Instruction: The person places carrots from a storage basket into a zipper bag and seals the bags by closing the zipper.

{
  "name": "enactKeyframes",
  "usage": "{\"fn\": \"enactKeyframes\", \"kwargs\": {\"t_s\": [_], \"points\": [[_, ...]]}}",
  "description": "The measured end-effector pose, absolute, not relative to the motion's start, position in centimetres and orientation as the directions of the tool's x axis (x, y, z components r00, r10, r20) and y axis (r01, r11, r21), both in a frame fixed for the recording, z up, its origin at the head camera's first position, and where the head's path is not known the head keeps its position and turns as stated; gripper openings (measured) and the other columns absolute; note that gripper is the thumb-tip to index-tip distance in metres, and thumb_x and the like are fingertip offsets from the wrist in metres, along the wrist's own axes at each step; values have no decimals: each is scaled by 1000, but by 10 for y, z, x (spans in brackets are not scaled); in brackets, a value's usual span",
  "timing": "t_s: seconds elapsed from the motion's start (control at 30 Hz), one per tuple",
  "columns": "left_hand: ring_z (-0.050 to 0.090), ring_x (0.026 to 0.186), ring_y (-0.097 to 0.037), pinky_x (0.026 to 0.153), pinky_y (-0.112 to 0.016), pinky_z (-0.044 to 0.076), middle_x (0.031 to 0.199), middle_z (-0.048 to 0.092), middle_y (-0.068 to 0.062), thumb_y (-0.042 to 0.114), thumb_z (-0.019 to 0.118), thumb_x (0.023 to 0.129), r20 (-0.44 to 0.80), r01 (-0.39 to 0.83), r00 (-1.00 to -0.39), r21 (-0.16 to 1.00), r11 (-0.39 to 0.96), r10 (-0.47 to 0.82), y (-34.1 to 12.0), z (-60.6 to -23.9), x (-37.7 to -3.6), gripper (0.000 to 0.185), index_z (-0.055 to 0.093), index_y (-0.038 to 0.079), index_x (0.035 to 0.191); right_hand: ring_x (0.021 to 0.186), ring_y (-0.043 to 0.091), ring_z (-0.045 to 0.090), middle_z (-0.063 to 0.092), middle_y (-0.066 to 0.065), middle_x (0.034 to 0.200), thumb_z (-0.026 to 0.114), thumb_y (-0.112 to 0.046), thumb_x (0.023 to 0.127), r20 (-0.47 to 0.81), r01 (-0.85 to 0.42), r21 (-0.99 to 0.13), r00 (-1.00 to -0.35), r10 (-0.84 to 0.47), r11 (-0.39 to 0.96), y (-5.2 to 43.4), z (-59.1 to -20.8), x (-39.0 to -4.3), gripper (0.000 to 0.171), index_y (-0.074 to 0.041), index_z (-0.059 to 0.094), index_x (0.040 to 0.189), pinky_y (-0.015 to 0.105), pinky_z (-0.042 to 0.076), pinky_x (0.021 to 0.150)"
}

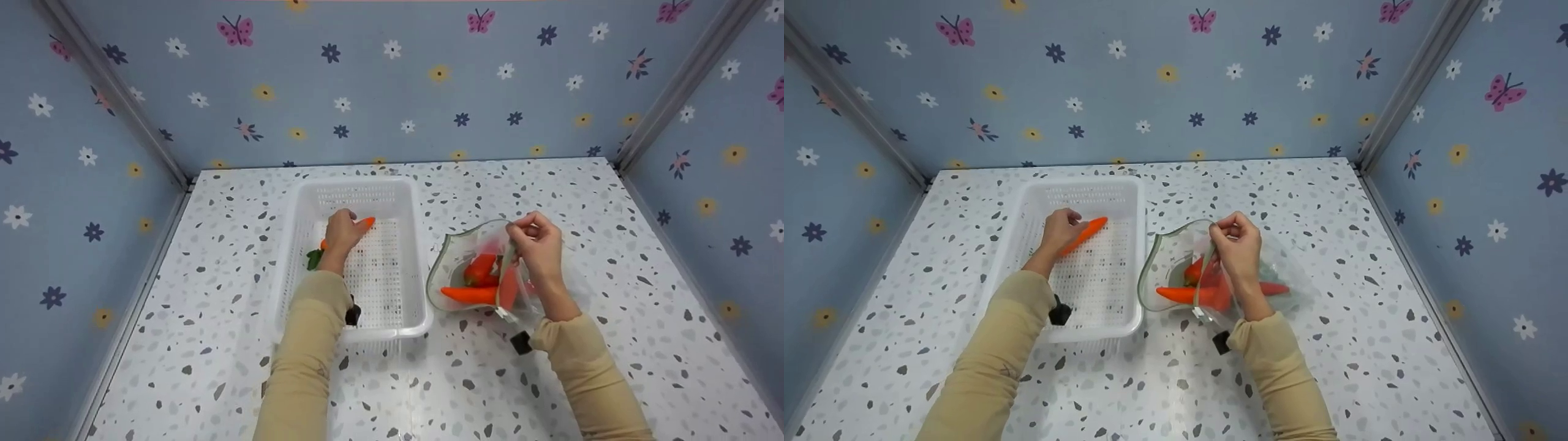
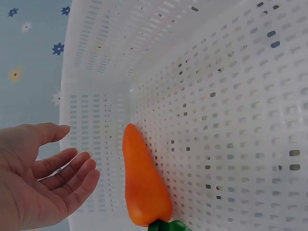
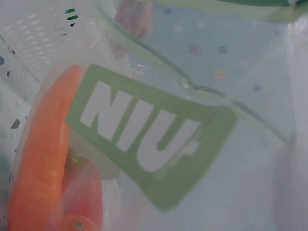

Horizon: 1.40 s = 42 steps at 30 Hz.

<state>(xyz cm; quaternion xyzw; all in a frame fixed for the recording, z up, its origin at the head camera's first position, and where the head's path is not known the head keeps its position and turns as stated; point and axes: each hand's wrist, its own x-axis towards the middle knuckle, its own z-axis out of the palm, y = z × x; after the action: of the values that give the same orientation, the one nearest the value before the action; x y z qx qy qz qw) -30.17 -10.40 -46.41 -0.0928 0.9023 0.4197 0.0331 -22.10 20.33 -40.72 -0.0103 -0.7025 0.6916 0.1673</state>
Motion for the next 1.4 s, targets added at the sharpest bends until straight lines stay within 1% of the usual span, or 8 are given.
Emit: {"fn": "enactKeyframes", "kwargs": {"t_s": [0.2, 0.3, 0.53, 0.73, 1.0, 1.2, 1.33, 1.4], "points": [[47, 100, -29, 90, -39, 38, 116, 48, -19, 16, 52, 86, -171, -241, -970, 742, 626, -171, -111, -474, -306, 40, 45, -6, 119, 33, 11, 39, 50, 4, 53, 55, 7, 78, 201, -202, -979, -950, 240, 19, 204, -403, -219, 7, 1, 54, 75, 21, 35, 30], [46, 104, -31, 91, -39, 37, 118, 47, -21, 14, 52, 86, -181, -253, -967, 722, 644, -178, -115, -479, -307, 40, 45, -8, 119, 32, 10, 39, 50, 4, 52, 54, 8, 78, 205, -208, -978, -950, 237, 16, 201, -396, -215, 6, 3, 54, 74, 21, 35, 30], [46, 100, -31, 91, -40, 36, 114, 47, -20, 15, 56, 83, -240, -319, -948, 704, 634, -211, -123, -489, -305, 44, 44, -8, 119, 33, 10, 40, 50, 4, 52, 55, 7, 78, 201, -202, -979, -949, 243, 19, 203, -402, -219, 6, 2, 54, 75, 21, 35, 30], [45, 107, -32, 93, -42, 34, 121, 45, -21, 14, 57, 82, -258, -337, -942, 700, 629, -217, -127, -495, -303, 50, 42, -6, 125, 32, 10, 39, 50, 4, 52, 56, 7, 77, 212, -213, -977, -943, 256, 24, 205, -407, -221, 6, 2, 53, 75, 21, 34, 30], [44, 109, -31, 94, -44, 32, 123, 46, -19, 19, 60, 82, -273, -353, -935, 662, 661, -225, -129, -502, -302, 52, 43, -3, 126, 32, 11, 39, 50, 5, 52, 57, 7, 77, 215, -216, -976, -945, 248, 25, 206, -408, -222, 5, 2, 54, 75, 22, 34, 29], [44, 111, -31, 93, -44, 33, 124, 46, -18, 15, 60, 81, -278, -348, -936, 658, 668, -214, -130, -503, -301, 51, 44, -1, 126, 31, 11, 39, 49, 4, 51, 55, 7, 77, 236, -237, -971, -939, 249, 24, 205, -409, -222, 4, 5, 52, 75, 22, 34, 29], [48, 107, -31, 89, -43, 37, 119, 50, -19, 14, 60, 81, -257, -323, -945, 654, 684, -201, -130, -504, -302, 45, 49, -3, 121, 30, 11, 38, 49, 4, 50, 54, 8, 77, 237, -243, -970, -938, 251, 8, 204, -409, -222, 4, 7, 51, 75, 22, 33, 28], [50, 104, -31, 88, -41, 39, 116, 53, -20, 12, 61, 80, -244, -316, -948, 656, 685, -204, -131, -504, -302, 43, 51, -4, 118, 30, 11, 38, 49, 5, 51, 55, 8, 77, 235, -240, -971, -939, 252, 15, 204, -409, -222, 5, 5, 52, 74, 22, 33, 28]]}}
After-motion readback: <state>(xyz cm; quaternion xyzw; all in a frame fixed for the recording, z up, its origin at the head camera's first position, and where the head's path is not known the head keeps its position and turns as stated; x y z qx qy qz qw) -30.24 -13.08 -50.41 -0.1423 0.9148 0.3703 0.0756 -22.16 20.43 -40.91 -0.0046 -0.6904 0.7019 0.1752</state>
